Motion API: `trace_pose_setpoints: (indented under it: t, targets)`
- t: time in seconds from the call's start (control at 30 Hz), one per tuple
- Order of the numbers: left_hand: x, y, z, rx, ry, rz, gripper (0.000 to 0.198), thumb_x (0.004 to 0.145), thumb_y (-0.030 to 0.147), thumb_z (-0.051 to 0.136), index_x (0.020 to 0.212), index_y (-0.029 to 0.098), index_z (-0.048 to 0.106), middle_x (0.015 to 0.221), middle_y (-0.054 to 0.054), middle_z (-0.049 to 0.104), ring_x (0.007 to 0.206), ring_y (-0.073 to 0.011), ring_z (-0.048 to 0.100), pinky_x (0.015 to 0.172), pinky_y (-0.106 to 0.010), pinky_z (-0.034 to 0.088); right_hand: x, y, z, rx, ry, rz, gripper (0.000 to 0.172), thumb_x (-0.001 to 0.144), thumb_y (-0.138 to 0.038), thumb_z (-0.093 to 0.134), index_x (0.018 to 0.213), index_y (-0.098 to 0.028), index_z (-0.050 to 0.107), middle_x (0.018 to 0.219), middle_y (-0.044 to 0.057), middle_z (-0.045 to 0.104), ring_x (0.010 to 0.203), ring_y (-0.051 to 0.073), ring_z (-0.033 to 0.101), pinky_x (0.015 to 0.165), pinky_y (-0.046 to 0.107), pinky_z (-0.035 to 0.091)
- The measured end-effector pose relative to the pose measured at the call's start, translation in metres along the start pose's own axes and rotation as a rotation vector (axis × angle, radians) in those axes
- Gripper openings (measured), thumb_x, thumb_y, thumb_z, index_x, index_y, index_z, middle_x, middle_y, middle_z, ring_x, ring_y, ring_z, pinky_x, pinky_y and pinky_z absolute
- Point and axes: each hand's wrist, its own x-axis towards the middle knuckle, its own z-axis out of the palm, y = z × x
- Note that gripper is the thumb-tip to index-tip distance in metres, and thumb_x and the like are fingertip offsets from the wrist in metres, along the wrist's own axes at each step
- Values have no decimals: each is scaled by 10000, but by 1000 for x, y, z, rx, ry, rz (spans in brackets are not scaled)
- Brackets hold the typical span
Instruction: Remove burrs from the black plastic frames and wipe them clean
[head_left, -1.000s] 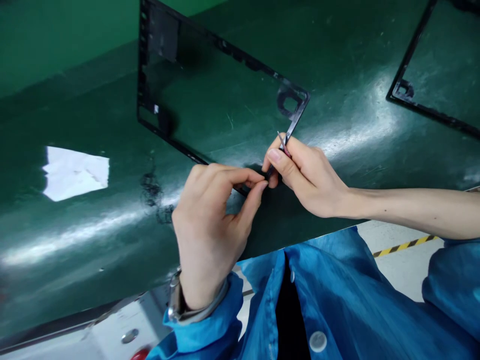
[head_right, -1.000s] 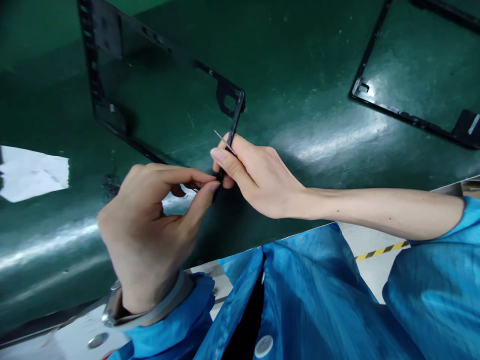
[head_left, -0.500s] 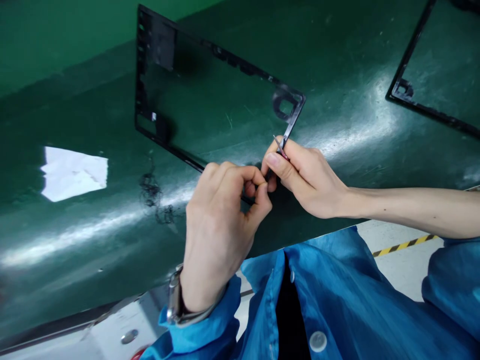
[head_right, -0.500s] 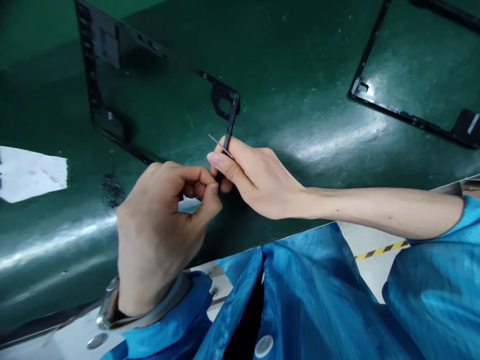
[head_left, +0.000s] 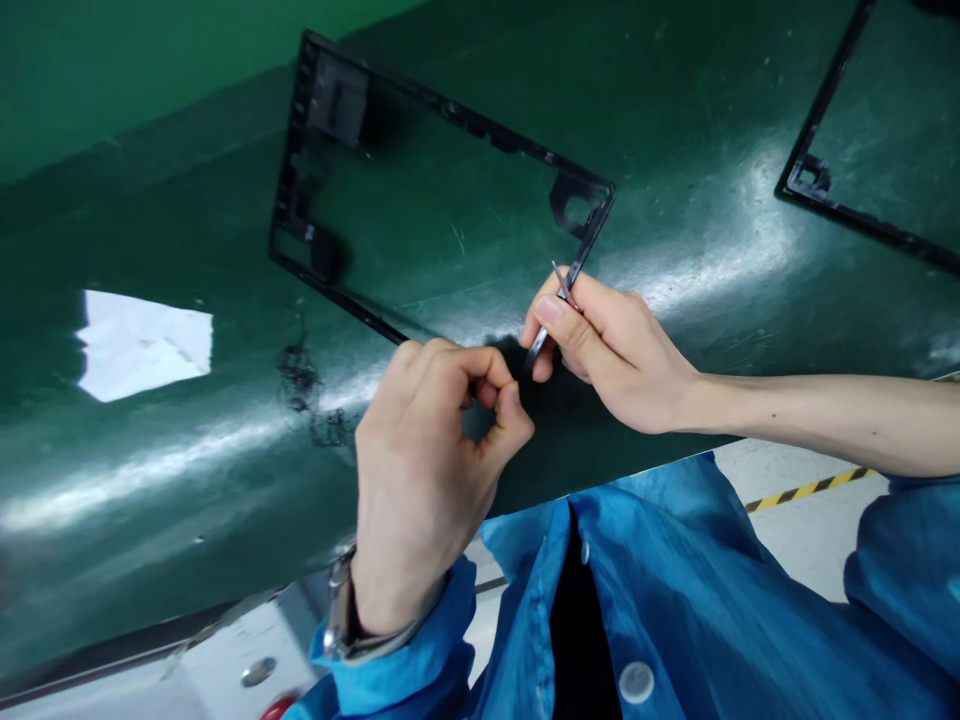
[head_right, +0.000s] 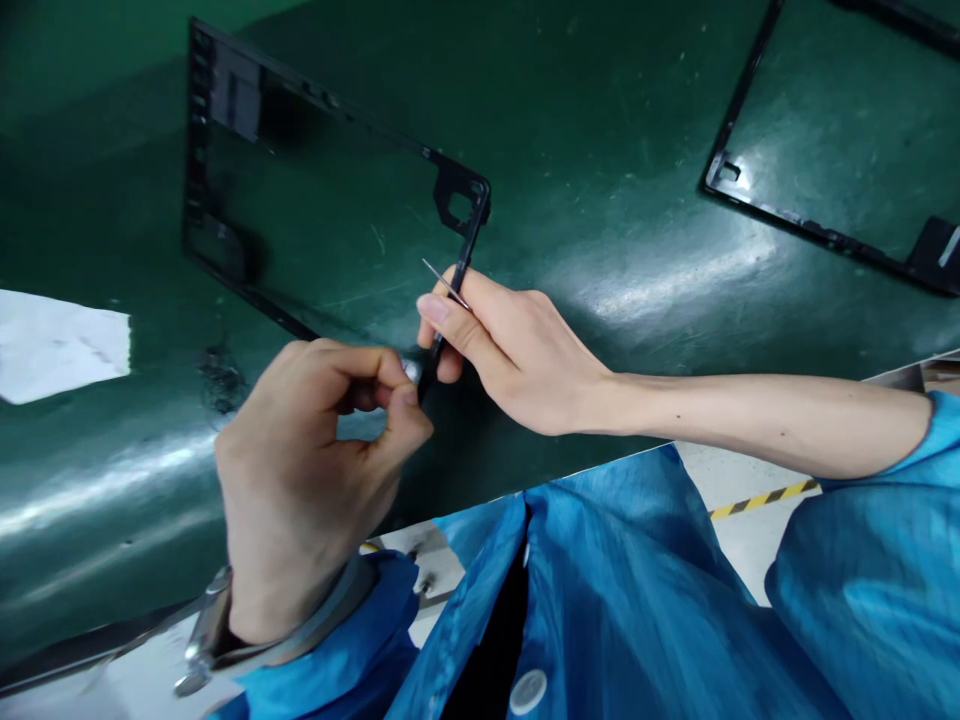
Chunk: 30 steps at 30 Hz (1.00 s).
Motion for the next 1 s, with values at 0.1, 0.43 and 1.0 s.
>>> trace_pose_setpoints:
  t: [0.1,0.43,1.0]
  targets:
    - [-4,-1,1,-7,80,-8,156,989,136,696,974,283,646,908,41,686,841,-164,638,816,-348,537,0,0,1,10,1,2,509,1192,-646,557,1043,-168,651,789,-40,708,814,74,690,859,226,516]
    - [6,0,25,-280,186,23,149,1081,157,645,1037,297,621,1007,34,766,832,-131,730,725,-295,539,0,1,2,21,-7,10,485,1201,-643,549,1022,-197,608,814,-32,697,828,92,670,807,230,507]
    - [-4,-7,4,57,200,91,141,1103,208,730,1124,329,801,962,20,779,786,-166,681,763,-355,526,0,2,1,22,-10,-6,545,1186,-688,530,1043,-173,636,812,-33,710,795,68,687,777,210,512]
